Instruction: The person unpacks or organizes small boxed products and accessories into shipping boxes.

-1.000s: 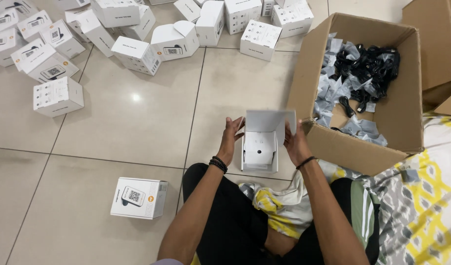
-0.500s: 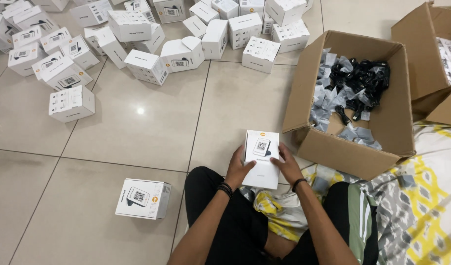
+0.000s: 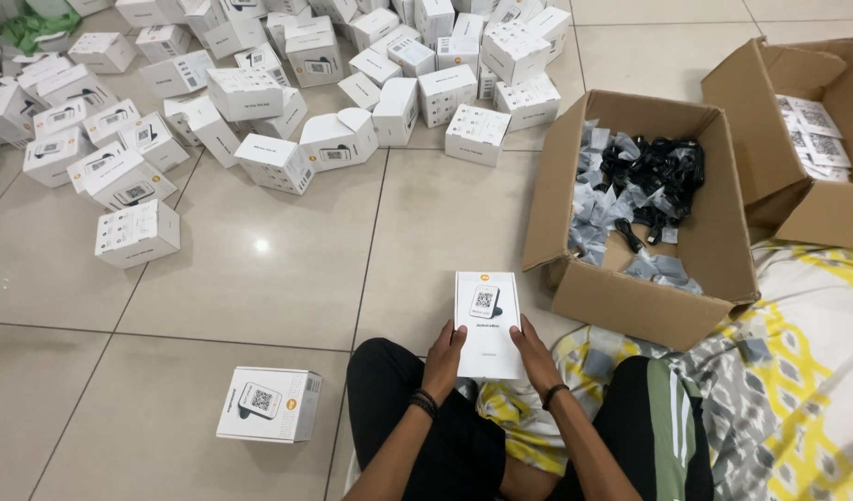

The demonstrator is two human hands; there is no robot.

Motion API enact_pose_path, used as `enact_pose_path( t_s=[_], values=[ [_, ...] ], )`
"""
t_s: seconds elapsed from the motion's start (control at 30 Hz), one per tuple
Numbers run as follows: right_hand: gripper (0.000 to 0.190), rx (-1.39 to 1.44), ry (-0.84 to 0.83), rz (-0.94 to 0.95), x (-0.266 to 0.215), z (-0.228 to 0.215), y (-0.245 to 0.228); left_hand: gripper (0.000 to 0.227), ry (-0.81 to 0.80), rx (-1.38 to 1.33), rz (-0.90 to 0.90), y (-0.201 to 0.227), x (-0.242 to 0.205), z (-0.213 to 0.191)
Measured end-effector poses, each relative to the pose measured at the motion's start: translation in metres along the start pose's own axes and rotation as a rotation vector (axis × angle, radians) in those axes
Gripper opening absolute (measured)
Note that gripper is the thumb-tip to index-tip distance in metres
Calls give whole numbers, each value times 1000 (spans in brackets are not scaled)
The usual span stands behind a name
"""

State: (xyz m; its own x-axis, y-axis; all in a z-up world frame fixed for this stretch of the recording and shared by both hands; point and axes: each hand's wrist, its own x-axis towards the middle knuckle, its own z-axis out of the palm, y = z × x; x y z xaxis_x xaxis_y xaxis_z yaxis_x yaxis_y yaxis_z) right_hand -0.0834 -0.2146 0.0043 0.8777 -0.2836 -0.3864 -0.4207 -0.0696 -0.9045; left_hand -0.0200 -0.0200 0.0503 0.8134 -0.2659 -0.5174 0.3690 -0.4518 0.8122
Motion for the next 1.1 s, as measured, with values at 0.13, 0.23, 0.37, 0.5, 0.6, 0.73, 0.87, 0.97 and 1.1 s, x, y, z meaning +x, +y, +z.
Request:
enact_pose_path(
  t_s=[0.13, 0.23, 0.37, 0.5, 0.6, 0.73, 0.87, 0.97, 1.1],
  values=[
    [82, 10, 8, -43, -29, -14, -43, 80, 49, -108, 241, -6, -16, -6],
    [86, 47, 5, 4, -40, -22, -64, 76, 95, -114, 360, -3, -20, -7],
    [87, 34, 15, -37, -35, -25, -56, 63, 184, 28, 413, 5, -18, -12],
    [83, 31, 41, -25, -42, -25, -73, 56, 191, 55, 460, 13, -18, -18],
    [80, -7, 60, -14, -42, -26, -72, 54, 204, 72, 494, 16, -19, -18],
    [77, 5, 68, -52, -33, -25, -63, 53, 191, 77, 436, 23, -24, -21],
    [73, -36, 124, -88, -31, -24, -63, 49, 208, 91, 474, 20, -17, -20],
    [71, -29, 141, -74, -34, -23, -67, 48, 188, 66, 450, 24, -19, -23],
    [70, -20, 158, -81, -36, -21, -71, 48, 156, 74, 407, 29, -20, -24]
  ],
)
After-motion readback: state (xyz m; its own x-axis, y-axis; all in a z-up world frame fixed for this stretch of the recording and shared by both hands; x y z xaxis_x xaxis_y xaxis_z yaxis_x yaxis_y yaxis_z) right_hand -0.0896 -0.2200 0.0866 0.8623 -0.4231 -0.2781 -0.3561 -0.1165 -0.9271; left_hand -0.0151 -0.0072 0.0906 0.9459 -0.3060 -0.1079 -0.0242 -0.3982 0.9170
